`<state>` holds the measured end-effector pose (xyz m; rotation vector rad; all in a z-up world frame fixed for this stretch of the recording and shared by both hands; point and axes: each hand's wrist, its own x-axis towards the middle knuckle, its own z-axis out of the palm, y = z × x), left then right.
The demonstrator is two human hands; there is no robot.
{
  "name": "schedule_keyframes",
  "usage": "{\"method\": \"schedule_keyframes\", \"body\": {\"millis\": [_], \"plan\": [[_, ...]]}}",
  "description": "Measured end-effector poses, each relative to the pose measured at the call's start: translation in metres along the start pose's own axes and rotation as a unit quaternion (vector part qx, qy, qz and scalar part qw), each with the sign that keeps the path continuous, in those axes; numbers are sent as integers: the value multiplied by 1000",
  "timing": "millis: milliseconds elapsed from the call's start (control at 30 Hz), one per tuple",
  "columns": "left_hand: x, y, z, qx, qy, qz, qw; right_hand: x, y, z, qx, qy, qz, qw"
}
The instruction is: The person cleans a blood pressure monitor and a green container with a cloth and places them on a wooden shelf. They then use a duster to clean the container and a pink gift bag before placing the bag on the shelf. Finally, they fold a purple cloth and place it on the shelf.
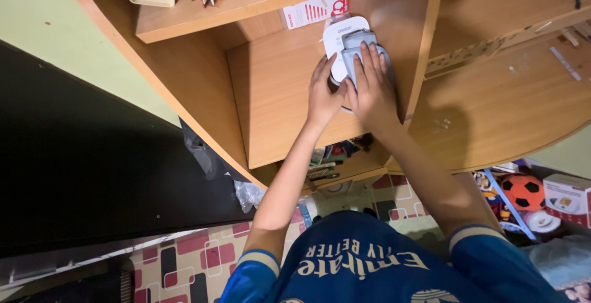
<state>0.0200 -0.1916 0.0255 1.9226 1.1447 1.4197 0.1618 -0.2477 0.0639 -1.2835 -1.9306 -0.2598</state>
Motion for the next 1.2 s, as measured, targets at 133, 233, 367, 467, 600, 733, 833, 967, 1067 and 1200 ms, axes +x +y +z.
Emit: {"method": "schedule_keyframes", "body": {"millis": [133,233,367,467,600,733,833,967,1067,1200], "plan": [[-3,18,-7,-5,36,34,999,-3,-10,-9,22,3,1,1000],[-10,35,-18,96,69,35,992,-6,-19,-15,32,7,3,999],[-24,57,-32,61,98,27,993,-18,-33,-30,55,40,16,998],[-49,85,-34,8,110,33,993,-37,-44,-50,136,96,50,985],[-84,138,-16,-40,16,112,993,-70,-45,-82,189,138,135,963],[-98,177,15,-126,-74,187,971,-110,-18,-116,184,175,150,955],[-104,193,42,-134,-100,205,964,-142,1,-130,209,221,214,928],[-115,206,80,-182,-181,185,949,-190,27,-159,126,240,313,910],[-124,209,119,-209,-238,171,933,-235,47,-175,159,300,393,854],[-141,202,169,-245,-304,167,905,-300,55,-186,122,374,453,800]]}}
